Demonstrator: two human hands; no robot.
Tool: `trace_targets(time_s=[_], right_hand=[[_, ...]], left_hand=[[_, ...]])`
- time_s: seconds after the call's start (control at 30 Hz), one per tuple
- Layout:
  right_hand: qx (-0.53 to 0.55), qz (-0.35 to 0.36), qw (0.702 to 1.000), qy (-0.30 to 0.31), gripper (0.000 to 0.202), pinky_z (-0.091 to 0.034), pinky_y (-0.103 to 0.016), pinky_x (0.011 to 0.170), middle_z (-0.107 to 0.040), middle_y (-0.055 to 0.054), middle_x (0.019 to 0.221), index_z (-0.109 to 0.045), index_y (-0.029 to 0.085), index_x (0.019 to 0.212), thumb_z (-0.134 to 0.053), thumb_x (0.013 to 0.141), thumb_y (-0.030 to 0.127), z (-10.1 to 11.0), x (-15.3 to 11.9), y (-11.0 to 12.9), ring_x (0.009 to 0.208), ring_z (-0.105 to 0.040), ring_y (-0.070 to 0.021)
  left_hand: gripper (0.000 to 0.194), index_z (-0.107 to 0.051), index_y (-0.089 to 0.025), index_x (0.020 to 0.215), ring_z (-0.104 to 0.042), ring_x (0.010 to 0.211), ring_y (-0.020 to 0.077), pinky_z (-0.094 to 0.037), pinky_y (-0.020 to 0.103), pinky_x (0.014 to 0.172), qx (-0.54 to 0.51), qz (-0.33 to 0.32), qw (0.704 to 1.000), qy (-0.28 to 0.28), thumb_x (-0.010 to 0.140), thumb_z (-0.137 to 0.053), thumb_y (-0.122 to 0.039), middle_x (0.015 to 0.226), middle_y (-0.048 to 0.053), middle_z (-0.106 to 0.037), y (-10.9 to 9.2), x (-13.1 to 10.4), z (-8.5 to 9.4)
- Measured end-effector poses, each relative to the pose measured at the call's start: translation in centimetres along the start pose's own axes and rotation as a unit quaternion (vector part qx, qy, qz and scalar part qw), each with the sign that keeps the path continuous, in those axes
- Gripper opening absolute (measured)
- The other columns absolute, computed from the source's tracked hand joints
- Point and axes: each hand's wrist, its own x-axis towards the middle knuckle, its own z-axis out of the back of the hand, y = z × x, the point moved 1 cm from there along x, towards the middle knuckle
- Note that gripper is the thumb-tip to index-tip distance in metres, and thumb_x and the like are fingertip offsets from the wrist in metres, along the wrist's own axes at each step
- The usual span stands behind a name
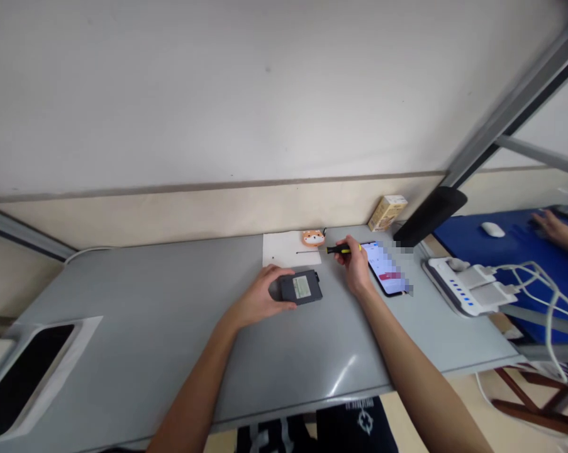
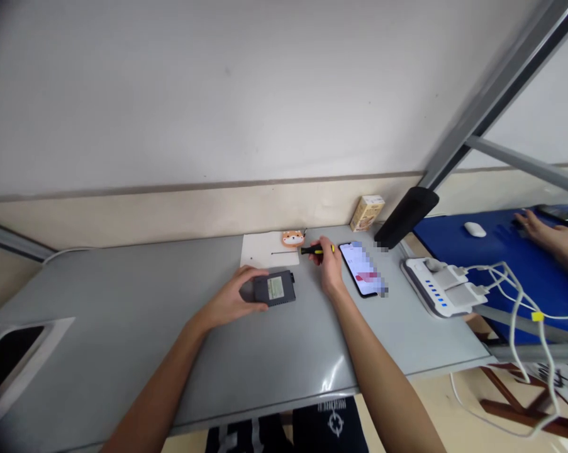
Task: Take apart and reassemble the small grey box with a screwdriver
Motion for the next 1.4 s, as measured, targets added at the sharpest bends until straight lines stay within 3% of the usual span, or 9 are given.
trace_targets(time_s=[0.13, 0.27, 0.4, 0.5, 0.67, 0.9, 1.07, 1.27, 1.4], right_hand=[[0.013, -0.008, 1.000, -0.009, 0.040, -0.037, -0.025, 0.050, -0.060, 0.001, 0.057, -0.069, 0.019, 0.077, -0.067, 0.083, 0.059, 0.1, 0.5, -0.1, 0.052, -0.050, -0.0115], [0.036, 0.000, 0.999, -0.022, 0.036, -0.034, -0.024, 0.046, -0.060, 0.000, 0.055, -0.069, 0.018, 0.076, -0.067, 0.084, 0.053, 0.6, 1.1, 0.4, 0.048, -0.048, -0.0100], [0.096, 0.007, 0.995, -0.038, 0.025, -0.035, -0.022, 0.044, -0.061, 0.001, 0.062, -0.066, 0.018, 0.071, -0.070, 0.080, 0.041, 0.9, 1.0, 1.7, 0.047, -0.050, -0.0081], [0.132, 0.010, 0.991, -0.024, 0.022, -0.034, -0.022, 0.043, -0.061, 0.001, 0.066, -0.062, 0.019, 0.067, -0.069, 0.077, 0.036, 0.9, 0.6, 2.4, 0.048, -0.050, -0.0075], [0.119, 0.002, 0.993, 0.012, 0.024, -0.033, -0.025, 0.043, -0.057, 0.001, 0.064, -0.058, 0.020, 0.066, -0.066, 0.080, 0.038, 0.4, 0.0, 2.4, 0.048, -0.047, -0.0088], [0.053, -0.044, 0.996, 0.055, 0.026, -0.034, -0.027, 0.046, -0.059, 0.000, 0.065, -0.063, 0.021, 0.071, -0.068, 0.079, 0.046, -1.2, -1.5, 1.1, 0.050, -0.048, -0.0104], [0.032, -0.061, 0.994, 0.083, 0.033, -0.032, -0.026, 0.045, -0.057, 0.002, 0.061, -0.064, 0.020, 0.070, -0.067, 0.079, 0.051, -2.4, -2.4, 0.3, 0.048, -0.048, -0.0094], [0.026, -0.050, 0.994, 0.095, 0.031, -0.030, -0.026, 0.046, -0.055, 0.002, 0.060, -0.065, 0.019, 0.070, -0.066, 0.081, 0.048, -2.5, -2.4, -0.1, 0.048, -0.048, -0.0089], [0.020, -0.052, 0.993, 0.101, 0.033, -0.031, -0.026, 0.046, -0.057, 0.001, 0.062, -0.065, 0.020, 0.070, -0.066, 0.083, 0.050, -2.6, -2.6, -0.2, 0.050, -0.048, -0.0093]], left_hand=[[0.074, -0.057, -0.035, 0.138, -0.052, 0.131, 0.0290, -0.043, 0.045, 0.115, 0.029, 0.009, 0.999, 0.044, 0.071, -0.088, -0.028, 0.137, 0.005, -0.054, -0.8, -0.3, 0.5], [0.060, -0.060, -0.035, 0.133, -0.055, 0.128, 0.0262, -0.045, 0.042, 0.113, 0.057, 0.018, 0.997, 0.040, 0.078, -0.081, -0.027, 0.133, 0.004, -0.057, -1.5, -0.5, 0.4], [0.050, -0.064, -0.030, 0.125, -0.059, 0.121, 0.0268, -0.047, 0.042, 0.108, 0.054, 0.011, 0.998, 0.023, 0.079, -0.081, -0.035, 0.126, 0.004, -0.062, -1.8, -0.5, 0.6], [0.036, -0.068, -0.028, 0.121, -0.063, 0.113, 0.0250, -0.050, 0.040, 0.101, 0.027, 0.026, 0.999, 0.022, 0.089, -0.071, -0.044, 0.120, 0.005, -0.067, -1.7, -0.5, 1.1], [0.033, -0.074, -0.024, 0.103, -0.067, 0.096, 0.0228, -0.052, 0.033, 0.083, 0.007, 0.032, 0.999, -0.012, 0.102, -0.050, -0.046, 0.106, 0.005, -0.073, -1.1, -0.5, 1.5], [0.039, -0.075, -0.022, 0.106, -0.068, 0.098, 0.0259, -0.054, 0.035, 0.086, -0.042, 0.010, 0.999, -0.028, 0.103, -0.046, -0.048, 0.098, 0.006, -0.075, -0.5, -0.5, 1.2], [0.036, -0.073, -0.022, 0.109, -0.066, 0.112, 0.0228, -0.049, 0.036, 0.101, -0.080, 0.010, 0.994, -0.067, 0.105, -0.041, -0.037, 0.115, 0.005, -0.074, 0.4, 0.0, 1.1], [0.024, -0.071, -0.020, 0.093, -0.064, 0.081, 0.0164, -0.051, 0.031, 0.082, -0.056, -0.018, 0.981, -0.182, 0.095, -0.047, -0.021, 0.085, 0.002, -0.069, 1.3, 0.7, 0.4], [0.020, -0.069, -0.020, 0.088, -0.062, 0.078, 0.0157, -0.050, 0.031, 0.080, -0.064, -0.032, 0.976, -0.208, 0.091, -0.049, -0.019, 0.082, 0.002, -0.068, 0.7, 0.7, 0.4]])
